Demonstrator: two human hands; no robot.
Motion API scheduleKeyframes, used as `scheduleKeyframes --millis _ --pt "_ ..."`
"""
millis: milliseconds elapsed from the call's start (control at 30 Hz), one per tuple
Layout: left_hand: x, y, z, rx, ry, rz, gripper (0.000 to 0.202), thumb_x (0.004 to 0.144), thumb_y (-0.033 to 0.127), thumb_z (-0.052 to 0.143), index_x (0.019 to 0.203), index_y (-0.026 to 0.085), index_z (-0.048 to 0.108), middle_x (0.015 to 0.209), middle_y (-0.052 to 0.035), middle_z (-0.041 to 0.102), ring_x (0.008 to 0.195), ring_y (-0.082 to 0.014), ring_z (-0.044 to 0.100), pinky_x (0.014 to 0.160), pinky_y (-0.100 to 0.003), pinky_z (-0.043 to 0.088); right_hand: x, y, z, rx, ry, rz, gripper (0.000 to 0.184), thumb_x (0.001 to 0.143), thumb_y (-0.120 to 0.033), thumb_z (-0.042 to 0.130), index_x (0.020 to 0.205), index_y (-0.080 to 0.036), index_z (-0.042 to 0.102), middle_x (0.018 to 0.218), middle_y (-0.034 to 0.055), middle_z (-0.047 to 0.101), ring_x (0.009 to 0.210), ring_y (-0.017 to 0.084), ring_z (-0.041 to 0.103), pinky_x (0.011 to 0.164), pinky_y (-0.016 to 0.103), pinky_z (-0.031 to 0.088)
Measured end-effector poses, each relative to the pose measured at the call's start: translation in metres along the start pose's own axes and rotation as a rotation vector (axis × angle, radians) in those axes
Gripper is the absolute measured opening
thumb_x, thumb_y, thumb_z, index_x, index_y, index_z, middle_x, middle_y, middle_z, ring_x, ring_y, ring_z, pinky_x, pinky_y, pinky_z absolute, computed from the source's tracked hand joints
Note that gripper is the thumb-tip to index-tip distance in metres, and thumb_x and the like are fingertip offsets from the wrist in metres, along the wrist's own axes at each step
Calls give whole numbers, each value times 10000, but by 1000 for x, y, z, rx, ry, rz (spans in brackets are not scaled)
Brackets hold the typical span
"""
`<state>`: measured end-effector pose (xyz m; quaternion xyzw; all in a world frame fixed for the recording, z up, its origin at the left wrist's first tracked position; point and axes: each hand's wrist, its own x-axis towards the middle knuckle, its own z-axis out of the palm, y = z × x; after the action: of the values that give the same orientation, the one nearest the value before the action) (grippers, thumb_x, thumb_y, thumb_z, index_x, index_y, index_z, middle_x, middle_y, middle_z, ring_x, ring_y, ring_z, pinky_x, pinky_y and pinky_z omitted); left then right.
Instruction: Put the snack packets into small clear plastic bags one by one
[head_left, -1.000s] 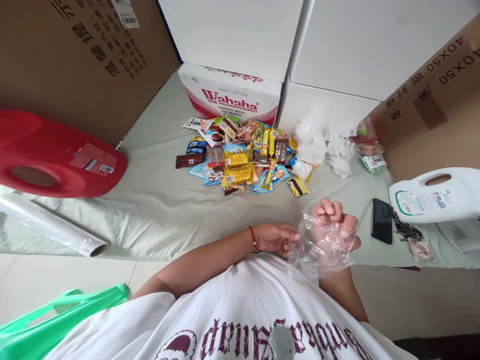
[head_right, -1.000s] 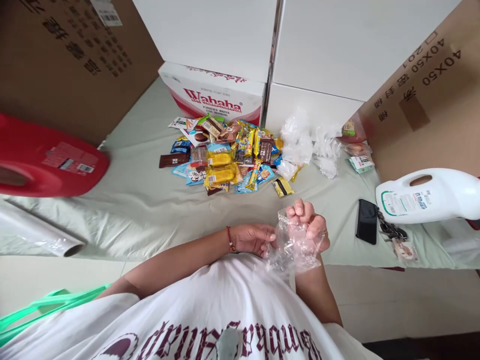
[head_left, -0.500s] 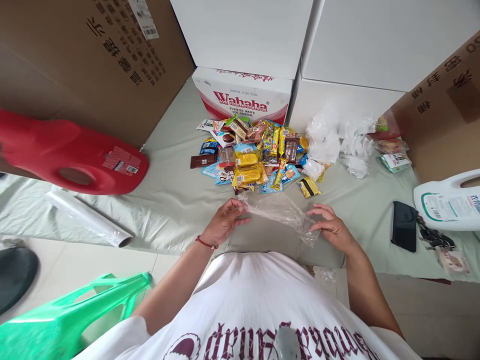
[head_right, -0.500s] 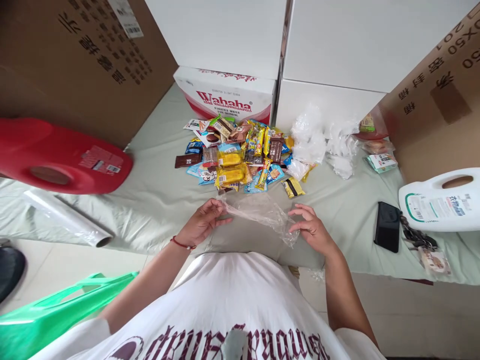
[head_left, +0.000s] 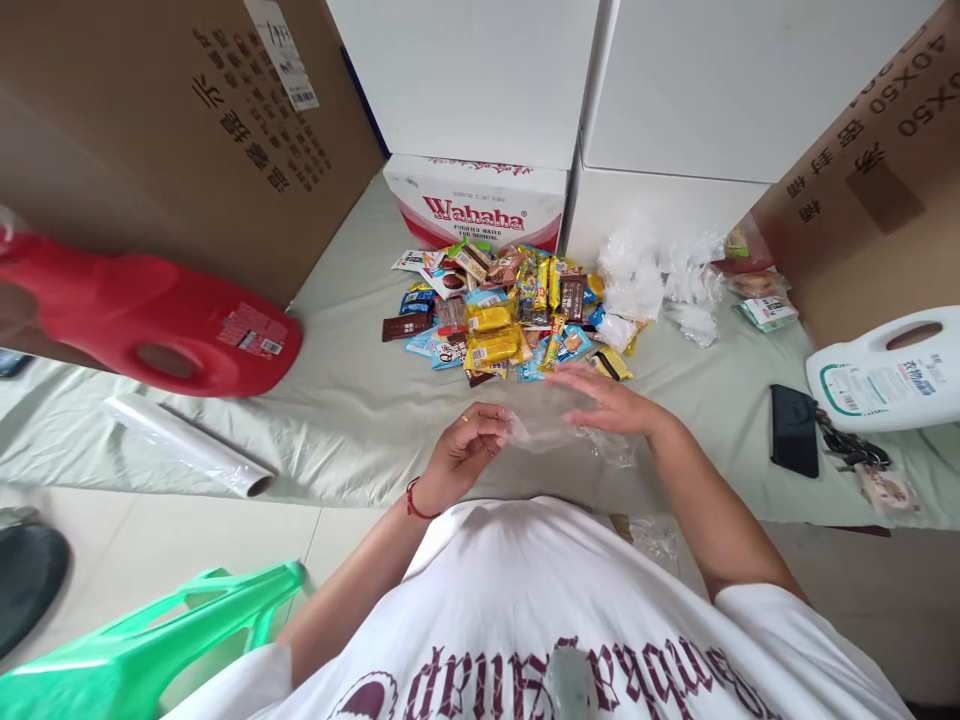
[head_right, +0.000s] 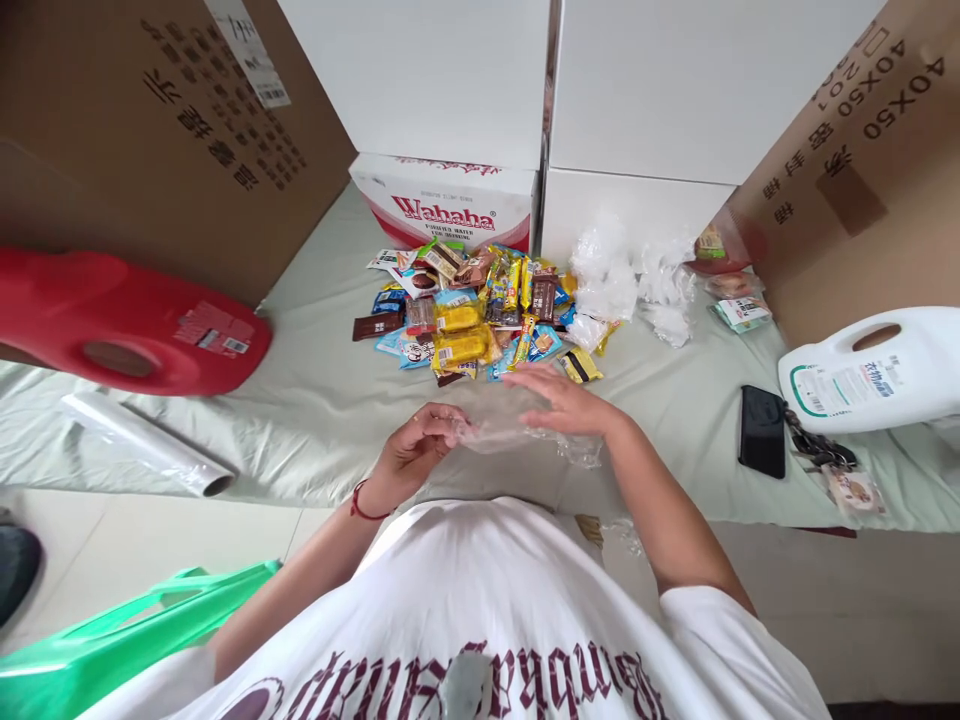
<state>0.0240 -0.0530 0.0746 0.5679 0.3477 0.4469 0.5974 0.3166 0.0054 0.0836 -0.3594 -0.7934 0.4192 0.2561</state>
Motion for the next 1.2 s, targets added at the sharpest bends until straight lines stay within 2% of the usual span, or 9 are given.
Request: scheduleKeyframes --millis 167,433,567,667,767,833,1000,1100,1200 --pt "-21 8 -7 64 49 25 106 870 336 755 926 249 777 1117 -125 647 1021 -250 647 856 -393 558 16 -2 16 19 -283 -56 281 914 -454 700 1104 -253 753 904 37 712 1031 233 629 989 397 477" --pt "-47 -4 -35 271 256 20 129 847 356 763 857 228 760 1085 -110 650 1017 -242 630 927 -404 535 -6 -34 13 57 -4 -55 232 949 -454 663 895 -236 720 874 44 646 980 225 619 908 376 493" --pt "-53 -6 -45 286 116 97 222 919 401 667 808 209 657 1332 -132 615 1322 -300 522 1153 -509 393 -17 -52 13 212 108 -62 175 929 -414 705 905 -241 714 955 51 646 1008 226 654 912 384 525" --pt "-46 -10 -39 89 -63 173 311 919 529 640 1026 237 637 1539 -127 495 1511 -325 342 1238 -564 264 -21 -65 18 393 158 14 189 931 -418 703 914 -230 682 965 42 644 828 182 672 753 337 570" --pt "-31 -18 -22 28 -269 170 856 765 732 710 1437 263 463 1645 -161 349 1548 -349 276 1242 -571 259 -21 -79 23 580 223 142 247 919 -463 710 915 -227 637 936 35 683 714 166 676 639 314 582" --pt "-21 -23 -12 144 -346 94 950 689 755 759 1447 244 499 1614 -168 403 1536 -358 299 1239 -550 271 -21 -86 22 675 297 227 287 882 -481 747 897 -224 621 909 33 704 695 165 681 582 283 571" --pt "-9 -28 -22 142 -211 -129 425 815 604 728 891 186 716 1050 -123 761 1230 -330 640 1079 -505 465 -29 -72 13 849 596 419 379 701 -433 891 841 -216 615 838 7 714 682 134 674 562 214 550" --pt "2 -22 -50 -23 -143 -222 403 803 563 761 852 176 661 771 -46 716 813 -233 734 802 -391 577 -44 -44 18 859 718 531 435 606 -432 924 819 -213 614 822 5 721 666 131 670 564 219 560" --pt "33 -19 -68 82 -152 -306 391 803 548 762 837 184 624 586 42 565 482 -122 566 520 -270 485 -61 -14 34 761 766 660 471 567 -468 910 827 -213 611 780 -1 706 618 130 647 498 214 531"
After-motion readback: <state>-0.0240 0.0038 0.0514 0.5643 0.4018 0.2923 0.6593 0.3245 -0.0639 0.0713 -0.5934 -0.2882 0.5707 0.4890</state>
